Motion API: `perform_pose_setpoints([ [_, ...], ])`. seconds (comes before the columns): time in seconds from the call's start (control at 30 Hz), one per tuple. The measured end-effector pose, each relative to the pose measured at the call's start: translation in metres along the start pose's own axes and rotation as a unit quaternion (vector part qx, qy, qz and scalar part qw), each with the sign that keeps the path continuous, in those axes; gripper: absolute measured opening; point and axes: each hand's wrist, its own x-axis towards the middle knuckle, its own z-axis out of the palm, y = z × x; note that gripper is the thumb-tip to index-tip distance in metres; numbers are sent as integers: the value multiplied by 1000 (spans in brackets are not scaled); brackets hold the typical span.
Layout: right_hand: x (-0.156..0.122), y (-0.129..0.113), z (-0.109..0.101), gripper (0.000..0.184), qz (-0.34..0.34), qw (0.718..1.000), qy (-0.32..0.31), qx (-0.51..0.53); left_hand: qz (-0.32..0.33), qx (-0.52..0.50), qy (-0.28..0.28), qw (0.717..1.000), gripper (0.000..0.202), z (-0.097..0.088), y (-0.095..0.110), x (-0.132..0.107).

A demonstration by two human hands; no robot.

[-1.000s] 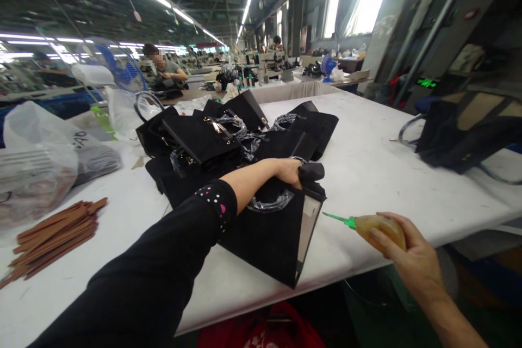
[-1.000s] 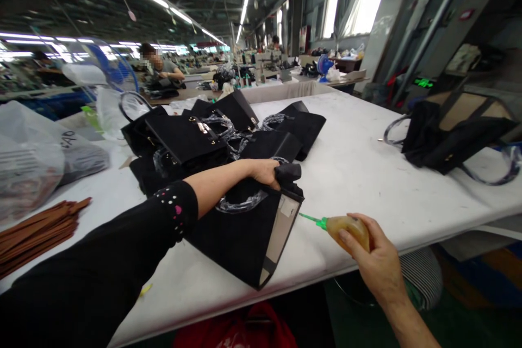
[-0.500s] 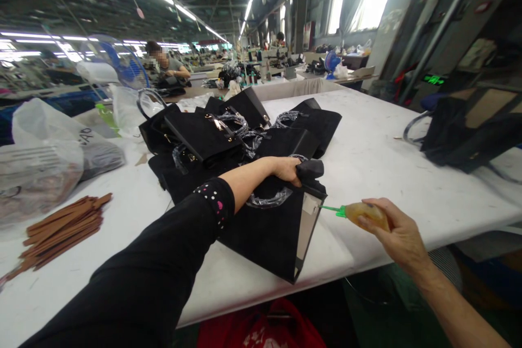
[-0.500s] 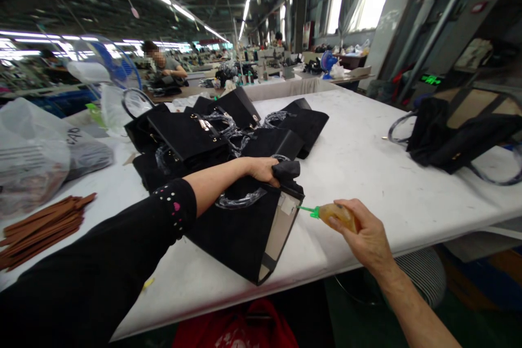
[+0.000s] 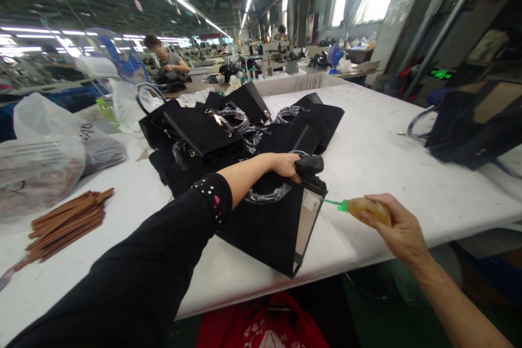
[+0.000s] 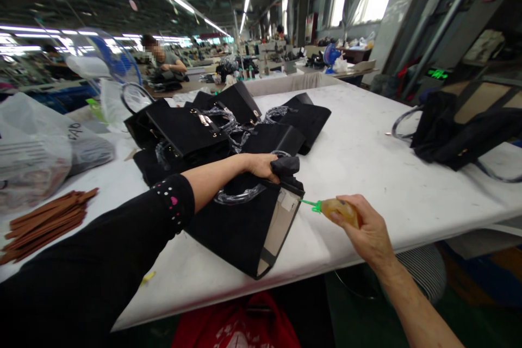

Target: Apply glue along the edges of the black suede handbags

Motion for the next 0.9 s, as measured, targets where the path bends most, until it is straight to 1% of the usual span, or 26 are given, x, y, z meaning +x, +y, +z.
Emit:
perform_pose_setpoints([
  [0.07,0,0,-1,31,6,999,-32,2,2,-4,0,1000,25,1,-1,0],
  [0.1,0,1,-1,30,6,999,-33,3,4,-7,0,1000,24,1,-2,0],
  [0.2,1,2,-2,29,-10,1000,8,-4,10,-11,5,1000,24,1,-2,-1],
  [0.23,1,2,-2,29,-12,1000,13,-6,11,-11,7,1000,24,1,-2,-1],
  [0.37,1,3,-3,31,11,1000,-29,-3,8,-13,14,1000,26,2,-3,-3],
  [0.43,0,4,-2,32,11,1000,-18,-1,6,-14,17,1000,26,2,-3,-3],
  [0.5,-2,6,0,32,-10,1000,10,-2,3,-13,20,1000,27,3,-4,-2],
  [0.53,-3,8,0,32,-24,1000,12,-3,3,-13,20,1000,27,4,-4,-2],
  [0.57,-5,9,1,31,-37,999,0,-3,3,-12,19,1000,26,4,-4,-2],
  [0.67,-9,11,1,25,-58,995,-80,2,9,-7,20,1000,27,4,-5,-1],
  [0.7,-10,12,1,24,-63,994,-93,4,11,-5,22,1000,26,4,-5,-1],
  [0.73,-10,12,1,24,-68,994,-91,5,14,-2,23,1000,25,4,-5,-1],
  [0.83,-11,11,0,24,-86,996,-37,-6,23,4,24,999,22,4,-6,-1],
  [0.87,-11,10,0,24,-88,995,-38,-7,27,4,24,999,23,5,-6,-1],
  [0.9,-11,9,1,22,-86,995,-57,-6,32,5,25,999,24,5,-6,-1],
])
